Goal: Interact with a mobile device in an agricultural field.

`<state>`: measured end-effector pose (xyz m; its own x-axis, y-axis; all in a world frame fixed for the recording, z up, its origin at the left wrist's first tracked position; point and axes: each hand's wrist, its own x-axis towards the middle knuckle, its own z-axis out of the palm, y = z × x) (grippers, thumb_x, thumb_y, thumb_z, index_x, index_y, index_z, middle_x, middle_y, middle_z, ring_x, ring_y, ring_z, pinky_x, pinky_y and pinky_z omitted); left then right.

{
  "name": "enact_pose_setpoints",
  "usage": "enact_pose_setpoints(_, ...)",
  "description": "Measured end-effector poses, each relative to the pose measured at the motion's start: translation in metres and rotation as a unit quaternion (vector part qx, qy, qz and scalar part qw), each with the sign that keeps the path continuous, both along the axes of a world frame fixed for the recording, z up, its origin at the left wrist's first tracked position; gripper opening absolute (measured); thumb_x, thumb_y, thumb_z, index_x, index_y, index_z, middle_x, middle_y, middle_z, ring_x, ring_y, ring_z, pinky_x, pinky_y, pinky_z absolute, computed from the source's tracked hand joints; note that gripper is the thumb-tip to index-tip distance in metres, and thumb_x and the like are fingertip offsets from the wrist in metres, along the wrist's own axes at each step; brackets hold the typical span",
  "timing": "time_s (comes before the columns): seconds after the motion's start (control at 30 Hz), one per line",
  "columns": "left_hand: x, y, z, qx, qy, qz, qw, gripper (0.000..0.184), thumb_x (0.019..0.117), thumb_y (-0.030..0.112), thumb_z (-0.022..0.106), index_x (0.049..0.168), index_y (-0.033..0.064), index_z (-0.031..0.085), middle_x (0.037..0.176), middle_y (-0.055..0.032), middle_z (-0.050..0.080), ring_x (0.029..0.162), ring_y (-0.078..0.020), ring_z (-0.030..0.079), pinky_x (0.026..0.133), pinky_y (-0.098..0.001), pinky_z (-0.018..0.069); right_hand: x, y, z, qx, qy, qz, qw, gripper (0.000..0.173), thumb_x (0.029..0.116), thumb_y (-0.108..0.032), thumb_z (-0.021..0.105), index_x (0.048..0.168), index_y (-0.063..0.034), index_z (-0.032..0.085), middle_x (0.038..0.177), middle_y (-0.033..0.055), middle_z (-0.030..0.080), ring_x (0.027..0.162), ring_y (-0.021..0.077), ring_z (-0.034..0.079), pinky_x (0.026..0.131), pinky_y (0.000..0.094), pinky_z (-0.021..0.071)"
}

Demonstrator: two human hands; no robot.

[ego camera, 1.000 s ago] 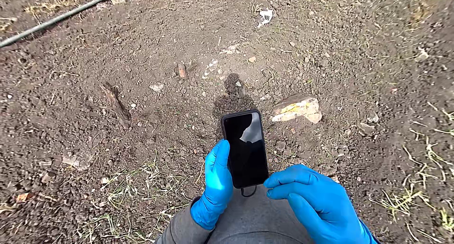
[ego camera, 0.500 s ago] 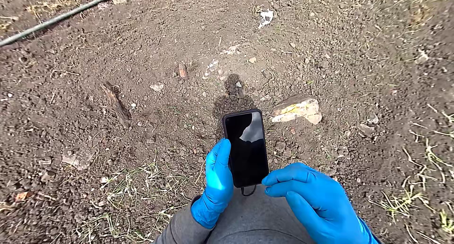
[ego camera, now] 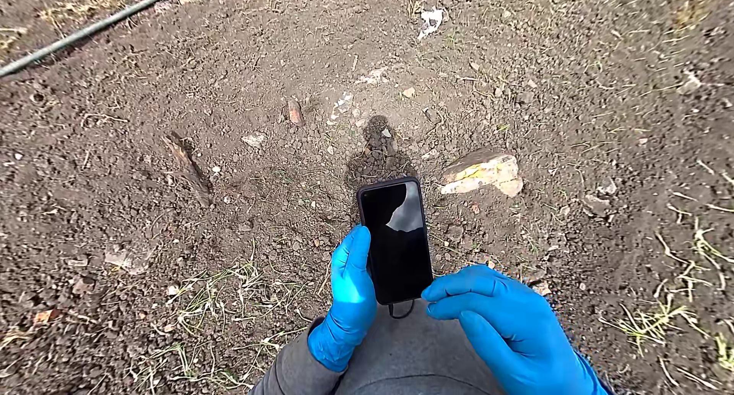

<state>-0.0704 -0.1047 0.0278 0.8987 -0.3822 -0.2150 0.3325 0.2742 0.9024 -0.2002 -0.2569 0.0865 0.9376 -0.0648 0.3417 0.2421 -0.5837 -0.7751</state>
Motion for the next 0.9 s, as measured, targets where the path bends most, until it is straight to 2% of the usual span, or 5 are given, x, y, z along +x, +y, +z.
enact_pose_setpoints(0.4, 0.004, 0.001, -0.001, -0.004, 0.001, 0.006, 1.0, 0.044, 0.112, 0.029, 0.035, 0.107, 0.0073, 0.073, 0.098, -0.0106, 0.074, 0.092, -0.0189, 0.073, 0.085, -0.0409, 0.0618, 0.004, -0.001, 0.0, -0.014, 0.007, 0.018, 1.0, 0.043, 0.1091, -0.027, 0.036, 0.097, -0.0137, 0.075, 0.116, 0.0, 0.075, 0.108, 0.0089, 0.067, 0.093, 0.0288, 0.0525)
enact_pose_setpoints(0.47, 0.005, 0.001, -0.001, -0.001, 0.009, 0.009, 1.0, 0.044, 0.1119, 0.03, 0.036, 0.107, 0.0067, 0.073, 0.099, -0.011, 0.074, 0.093, -0.0194, 0.073, 0.085, -0.0412, 0.0618, 0.003, -0.002, 0.0, -0.03, 0.021, 0.032, 0.999, 0.042, 0.1088, -0.029, 0.039, 0.089, -0.0132, 0.073, 0.12, -0.0001, 0.074, 0.106, 0.0094, 0.068, 0.091, 0.0292, 0.053)
enact_pose_setpoints(0.6, 0.008, 0.0, 0.0, 0.006, 0.004, 0.007, 1.0, 0.045, 0.112, 0.031, 0.035, 0.108, 0.0071, 0.073, 0.1, -0.0109, 0.074, 0.094, -0.0198, 0.072, 0.085, -0.0421, 0.0616, 0.001, -0.002, -0.004, -0.094, 0.063, 0.089, 0.99, 0.041, 0.1059, -0.029, 0.045, 0.069, -0.0126, 0.055, 0.134, -0.0015, 0.069, 0.104, 0.0148, 0.067, 0.085, 0.0346, 0.0502)
enact_pose_setpoints(0.7, 0.012, -0.002, 0.003, 0.018, 0.016, 0.009, 1.0, 0.044, 0.1124, 0.029, 0.036, 0.108, 0.0069, 0.073, 0.1, -0.0108, 0.074, 0.093, -0.0192, 0.073, 0.083, -0.0414, 0.0619, -0.003, 0.003, -0.008, -0.165, 0.086, 0.108, 0.977, 0.04, 0.1062, -0.028, 0.043, 0.072, -0.0121, 0.056, 0.141, -0.0024, 0.064, 0.114, 0.0176, 0.064, 0.09, 0.0363, 0.048)
enact_pose_setpoints(0.9, 0.013, -0.003, 0.002, 0.006, 0.053, -0.005, 0.999, 0.044, 0.1129, 0.033, 0.037, 0.113, 0.0066, 0.072, 0.101, -0.0116, 0.074, 0.093, -0.0198, 0.073, 0.082, -0.0414, 0.0621, -0.004, 0.013, -0.011, -0.258, 0.085, 0.108, 0.956, 0.04, 0.1059, -0.03, 0.04, 0.073, -0.0136, 0.056, 0.141, -0.0021, 0.065, 0.112, 0.02, 0.064, 0.086, 0.038, 0.0467)
